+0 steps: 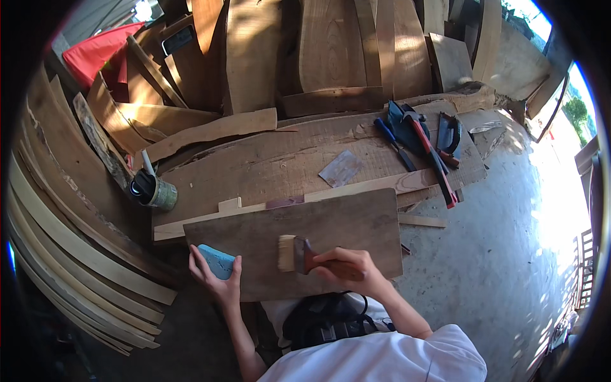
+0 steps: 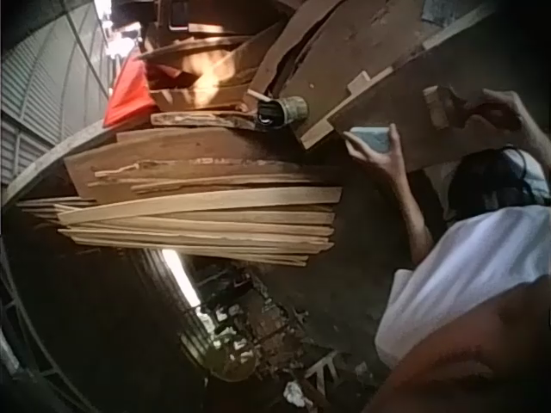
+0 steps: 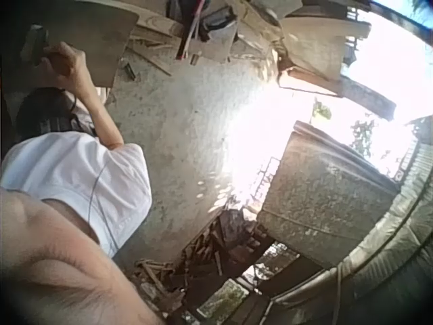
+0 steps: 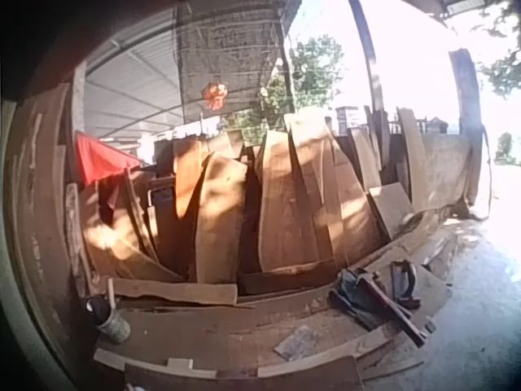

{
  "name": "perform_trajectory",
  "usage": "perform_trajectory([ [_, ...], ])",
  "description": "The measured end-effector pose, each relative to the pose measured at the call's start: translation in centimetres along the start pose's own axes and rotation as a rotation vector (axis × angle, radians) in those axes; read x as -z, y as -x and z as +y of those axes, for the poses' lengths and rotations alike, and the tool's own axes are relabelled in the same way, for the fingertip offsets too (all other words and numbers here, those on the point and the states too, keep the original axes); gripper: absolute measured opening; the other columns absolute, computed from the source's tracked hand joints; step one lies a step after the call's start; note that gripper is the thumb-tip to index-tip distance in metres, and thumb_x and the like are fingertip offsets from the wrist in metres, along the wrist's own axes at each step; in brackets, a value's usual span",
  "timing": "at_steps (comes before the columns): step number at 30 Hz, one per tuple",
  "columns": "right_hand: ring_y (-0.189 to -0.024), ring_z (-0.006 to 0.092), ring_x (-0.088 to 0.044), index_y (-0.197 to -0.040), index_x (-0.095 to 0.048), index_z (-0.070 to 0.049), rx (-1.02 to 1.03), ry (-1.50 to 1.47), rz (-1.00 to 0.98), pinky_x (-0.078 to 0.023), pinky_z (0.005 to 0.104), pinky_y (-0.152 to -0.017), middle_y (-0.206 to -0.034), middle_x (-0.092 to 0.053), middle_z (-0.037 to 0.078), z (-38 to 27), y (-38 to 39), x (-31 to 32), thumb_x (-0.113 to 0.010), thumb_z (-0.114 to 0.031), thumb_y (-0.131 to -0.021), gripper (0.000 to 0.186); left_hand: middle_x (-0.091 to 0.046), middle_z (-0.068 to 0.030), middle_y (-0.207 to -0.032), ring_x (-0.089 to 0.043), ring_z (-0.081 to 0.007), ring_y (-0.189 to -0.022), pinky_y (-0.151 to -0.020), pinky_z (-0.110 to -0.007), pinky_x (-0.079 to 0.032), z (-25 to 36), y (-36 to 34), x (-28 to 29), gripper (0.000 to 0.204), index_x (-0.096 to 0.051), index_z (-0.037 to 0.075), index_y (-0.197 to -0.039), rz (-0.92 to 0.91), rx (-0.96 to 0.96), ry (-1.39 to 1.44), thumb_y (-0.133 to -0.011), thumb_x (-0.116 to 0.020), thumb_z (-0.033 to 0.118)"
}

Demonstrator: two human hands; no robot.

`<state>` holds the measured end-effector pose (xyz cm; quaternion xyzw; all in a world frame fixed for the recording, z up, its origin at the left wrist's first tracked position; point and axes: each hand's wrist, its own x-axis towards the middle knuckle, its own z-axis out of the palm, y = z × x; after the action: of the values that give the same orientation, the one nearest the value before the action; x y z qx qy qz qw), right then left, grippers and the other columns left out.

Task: Carving a wooden board using a chisel and cleaning it with a brush in a workshop.

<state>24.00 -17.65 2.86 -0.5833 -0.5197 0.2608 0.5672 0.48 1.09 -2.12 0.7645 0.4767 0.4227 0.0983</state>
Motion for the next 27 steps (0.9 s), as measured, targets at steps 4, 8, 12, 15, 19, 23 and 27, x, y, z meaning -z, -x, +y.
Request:
perform_trajectory([
  [4,-0.066,0.0152,-0.067,-0.092,-0.062,0.002,-0.224,0.019,0.278,-0.052,0.0254,-0.062,-0.077,-0.069,0.01,1.8,5.5,6.9,-0.067,-0.002,-0.084,0.01,-0.035,-0.0184,-0.14,-0.038,-0.0356,-0.127,-0.104,-0.047,-0.032,0.1,-0.2,0.4,0.097,-0.031,0.007,-0.146,-0.003,0.012,0.003,-0.07,-0.079,0.042],
  [8,-0.061,0.0147,-0.064,-0.092,-0.058,0.004,-0.296,0.105,0.711,-0.049,0.0251,-0.054,-0.076,-0.067,0.011,1.6,10.2,11.6,-0.065,0.0,-0.086,0.009,-0.035,-0.0185,-0.14,-0.039,-0.0353,-0.127,-0.103,-0.047,-0.033,0.3,-0.7,0.4,0.096,-0.032,0.007,-0.146,-0.009,-0.012,-0.007,-0.07,-0.079,0.042],
  [12,-0.062,0.013,-0.065,-0.091,-0.061,0.003,-0.304,0.059,0.758,-0.051,0.022,-0.058,-0.073,-0.067,0.009,-0.3,9.9,11.5,-0.064,-0.002,-0.087,0.007,-0.035,-0.0184,-0.14,-0.039,-0.0356,-0.127,-0.103,-0.047,-0.033,0.1,-0.6,0.2,0.096,-0.032,0.007,-0.146,-0.007,-0.024,-0.001,-0.069,-0.079,0.041],
  [15,-0.063,0.0117,-0.064,-0.093,-0.063,0.001,-0.158,-0.176,0.43,-0.051,0.0239,-0.058,-0.075,-0.068,0.009,-0.9,5.5,7.3,-0.067,-0.006,-0.086,0.011,-0.036,-0.0181,-0.139,-0.039,-0.0358,-0.126,-0.104,-0.047,-0.032,0.0,-0.3,0.2,0.096,-0.032,0.006,-0.146,0.003,-0.012,-0.021,-0.069,-0.079,0.04],
  [19,-0.076,0.0223,-0.062,-0.098,-0.066,-0.005,0.07,0.137,-0.071,-0.05,0.0318,-0.072,-0.083,-0.067,0.009,-2.0,0.4,-0.4,-0.071,-0.012,-0.082,0.018,-0.036,-0.0183,-0.14,-0.039,-0.0357,-0.126,-0.104,-0.047,-0.032,0.0,-0.1,-0.3,0.096,-0.032,0.006,-0.146,0.012,-0.027,-0.009,-0.07,-0.079,0.04],
  [23,-0.075,0.0231,-0.059,-0.095,-0.068,-0.007,0.14,0.095,-0.293,-0.05,0.0325,-0.072,-0.08,-0.068,0.007,-0.5,0.6,-2.4,-0.071,-0.011,-0.08,0.016,-0.036,-0.0182,-0.14,-0.038,-0.0355,-0.127,-0.104,-0.047,-0.032,0.2,0.0,-0.6,0.095,-0.031,0.007,-0.146,0.012,-0.03,0.005,-0.07,-0.079,0.039],
  [27,-0.073,0.0189,-0.061,-0.088,-0.07,-0.005,-0.159,0.046,0.016,-0.049,0.0301,-0.069,-0.082,-0.069,0.007,1.1,4.6,4.2,-0.07,-0.003,-0.077,0.011,-0.036,-0.018,-0.14,-0.039,-0.0354,-0.126,-0.104,-0.047,-0.032,-0.2,0.2,0.2,0.095,-0.032,0.007,-0.146,0.015,-0.007,0.001,-0.07,-0.079,0.038],
])
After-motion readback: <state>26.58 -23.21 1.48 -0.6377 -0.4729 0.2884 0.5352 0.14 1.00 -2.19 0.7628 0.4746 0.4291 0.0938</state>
